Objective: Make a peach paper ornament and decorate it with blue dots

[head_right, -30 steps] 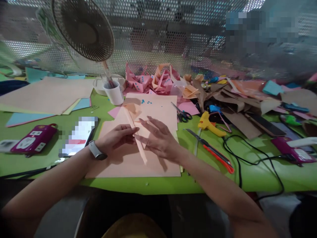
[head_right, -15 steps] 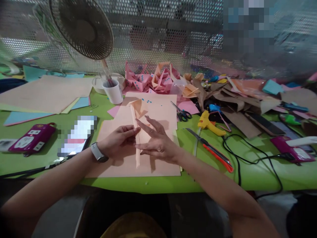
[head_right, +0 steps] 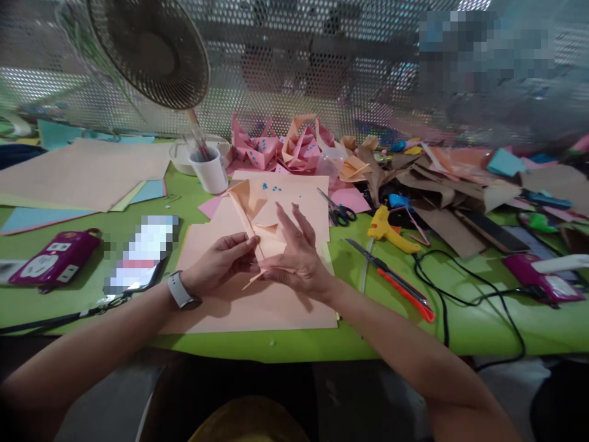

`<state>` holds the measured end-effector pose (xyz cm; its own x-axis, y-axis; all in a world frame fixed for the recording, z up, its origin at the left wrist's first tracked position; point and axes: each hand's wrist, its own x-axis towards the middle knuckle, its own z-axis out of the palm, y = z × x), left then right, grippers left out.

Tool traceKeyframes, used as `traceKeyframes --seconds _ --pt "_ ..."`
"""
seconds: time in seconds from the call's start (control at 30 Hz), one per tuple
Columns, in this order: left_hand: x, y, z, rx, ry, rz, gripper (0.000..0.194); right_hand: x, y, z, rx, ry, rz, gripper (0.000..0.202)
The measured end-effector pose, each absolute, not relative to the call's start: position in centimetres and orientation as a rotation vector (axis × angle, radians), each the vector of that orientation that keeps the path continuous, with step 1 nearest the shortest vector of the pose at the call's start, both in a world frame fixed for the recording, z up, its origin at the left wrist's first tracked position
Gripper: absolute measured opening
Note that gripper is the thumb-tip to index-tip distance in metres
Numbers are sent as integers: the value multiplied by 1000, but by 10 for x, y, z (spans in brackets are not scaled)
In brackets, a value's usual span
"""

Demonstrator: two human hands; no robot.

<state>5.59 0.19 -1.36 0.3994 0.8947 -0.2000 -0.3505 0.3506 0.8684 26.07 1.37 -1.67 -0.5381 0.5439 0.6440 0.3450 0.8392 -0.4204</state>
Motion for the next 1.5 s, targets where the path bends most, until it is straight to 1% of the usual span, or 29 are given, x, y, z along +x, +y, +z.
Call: traceKeyframes --seconds 0.17,0.33,0.6,0.77,0.93,1.03,1.2,1.37,1.5 --pt "57 0 -12 857 725 873 31 262 16 -15 -615 -2247 375 10" --pt "57 -1 -13 857 724 900 27 265 19 -14 -552 -2309 437 16" --pt "63 -3 -15 840 739 953 33 260 24 -19 -709 -2185 593 7" --pt "64 -3 -16 797 794 1004 35 256 24 -20 -755 -2151 605 13" --pt "64 -4 -19 851 737 999 38 253 20 -20 -848 -2080 590 20" --pt "63 -4 -18 835 718 986 34 253 20 -21 -884 -2048 573 20" --pt "63 -5 -21 807 704 994 23 255 24 -25 -911 -2045 664 17" --pt "65 -5 -22 898 765 957 31 256 26 -26 -901 -2072 722 16" --pt "67 -5 -21 910 778 936 34 256 26 -25 -904 -2062 756 14"
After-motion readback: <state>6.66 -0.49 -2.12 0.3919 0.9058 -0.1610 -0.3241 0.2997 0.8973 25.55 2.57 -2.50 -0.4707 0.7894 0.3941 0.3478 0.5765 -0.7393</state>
